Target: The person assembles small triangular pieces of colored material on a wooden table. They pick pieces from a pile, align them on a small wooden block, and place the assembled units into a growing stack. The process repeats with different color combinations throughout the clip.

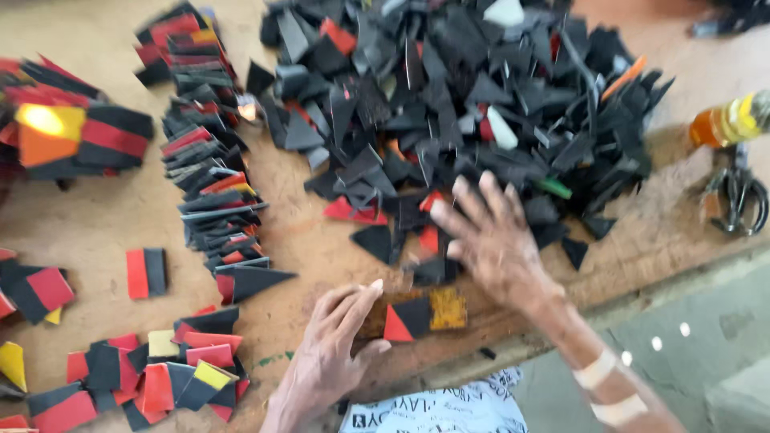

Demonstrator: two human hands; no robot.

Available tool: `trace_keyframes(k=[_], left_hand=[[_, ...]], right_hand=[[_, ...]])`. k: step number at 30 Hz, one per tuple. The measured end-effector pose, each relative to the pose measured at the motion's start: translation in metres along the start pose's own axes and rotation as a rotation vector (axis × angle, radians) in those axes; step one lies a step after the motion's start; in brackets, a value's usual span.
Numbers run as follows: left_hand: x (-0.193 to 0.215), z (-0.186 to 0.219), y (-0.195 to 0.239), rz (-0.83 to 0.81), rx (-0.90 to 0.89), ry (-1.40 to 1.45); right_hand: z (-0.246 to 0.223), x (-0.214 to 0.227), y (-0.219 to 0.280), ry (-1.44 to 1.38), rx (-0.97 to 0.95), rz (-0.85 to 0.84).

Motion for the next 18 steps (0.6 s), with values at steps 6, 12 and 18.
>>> trace_keyframes(k=[6,12,18], left_hand=[[0.001,0.004,-0.002,0.014,-0.050,-0.029],[0.002,0.013,-0.010,0.030,-0.123,-0.041],[-0.005,0.017,-0.010,0.016,-0.224,-0.108]], right_hand=[[0.020,0.021,-0.027,0.004,-0.041,0.130],[0.008,0.025,-0.038,-0.119,-0.022,0.230],[0.012,0.042,-0.174,-0.065,0.049,0.313]])
Point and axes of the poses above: each hand's wrist, its own y-axis away from the middle knuckle, its own x-axis out of the back of the hand, z = x × y, the point moved 1 cm from there along -y, towards the middle knuckle, and after that the axes turned 3 degrees about -y, right-handed, at the moved point
